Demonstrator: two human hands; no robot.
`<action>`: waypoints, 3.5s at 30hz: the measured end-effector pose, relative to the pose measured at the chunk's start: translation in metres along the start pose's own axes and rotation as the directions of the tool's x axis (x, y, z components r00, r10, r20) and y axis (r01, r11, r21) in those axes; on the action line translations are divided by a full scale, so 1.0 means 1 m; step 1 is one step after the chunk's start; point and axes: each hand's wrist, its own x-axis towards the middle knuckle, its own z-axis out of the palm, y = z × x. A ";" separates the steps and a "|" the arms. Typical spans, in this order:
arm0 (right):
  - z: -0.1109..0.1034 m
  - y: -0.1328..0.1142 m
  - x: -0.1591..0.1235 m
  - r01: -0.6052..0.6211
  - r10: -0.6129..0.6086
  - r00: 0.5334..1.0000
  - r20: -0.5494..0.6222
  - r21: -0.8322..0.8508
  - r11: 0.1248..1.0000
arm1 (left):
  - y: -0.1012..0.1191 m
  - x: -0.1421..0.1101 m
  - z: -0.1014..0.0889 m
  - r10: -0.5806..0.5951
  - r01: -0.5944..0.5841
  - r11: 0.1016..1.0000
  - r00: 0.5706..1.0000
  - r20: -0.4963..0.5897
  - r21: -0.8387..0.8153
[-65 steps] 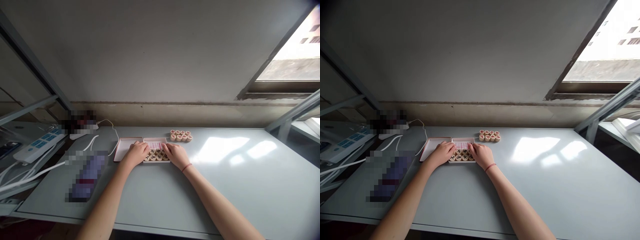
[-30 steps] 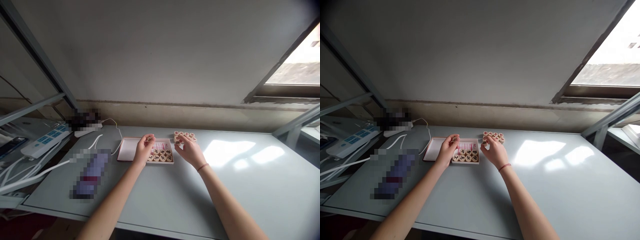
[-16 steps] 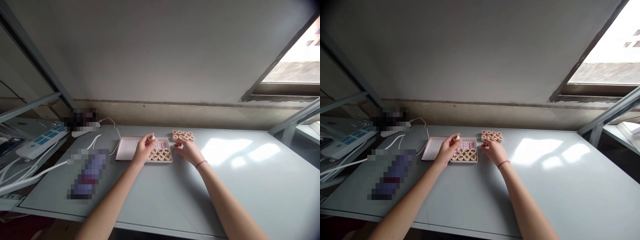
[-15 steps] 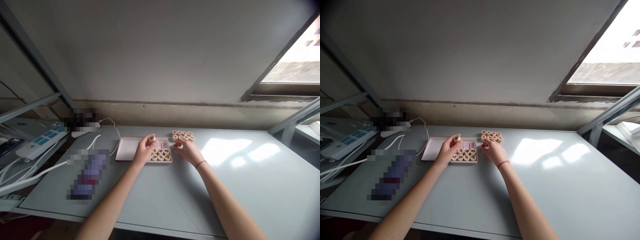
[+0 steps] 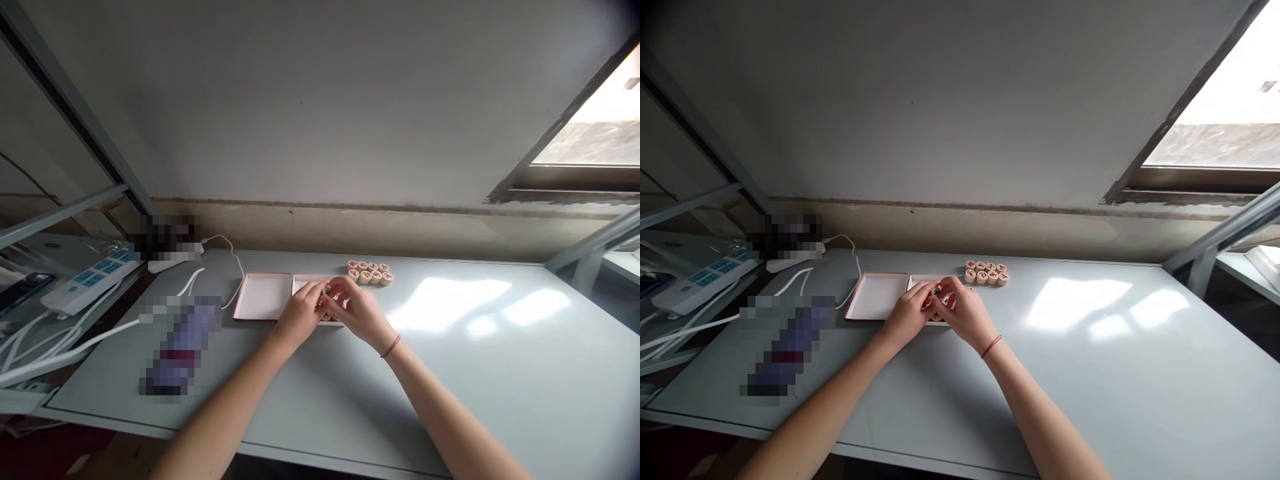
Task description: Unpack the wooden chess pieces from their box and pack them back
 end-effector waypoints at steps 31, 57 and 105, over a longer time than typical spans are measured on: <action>-0.011 0.040 0.010 -0.365 0.330 0.929 -0.168 -0.562 0.742 | -0.003 0.004 -0.011 -0.014 0.014 0.997 1.000 -0.001 0.076; 0.004 0.008 -0.001 -0.147 0.117 0.989 -0.091 -0.504 0.851 | -0.007 0.000 -0.015 -0.140 0.087 0.869 0.987 0.074 0.486; -0.047 0.046 0.005 -0.325 0.488 0.869 0.085 -0.644 0.692 | 0.005 0.004 -0.009 -0.005 -0.013 0.997 0.969 -0.246 -0.072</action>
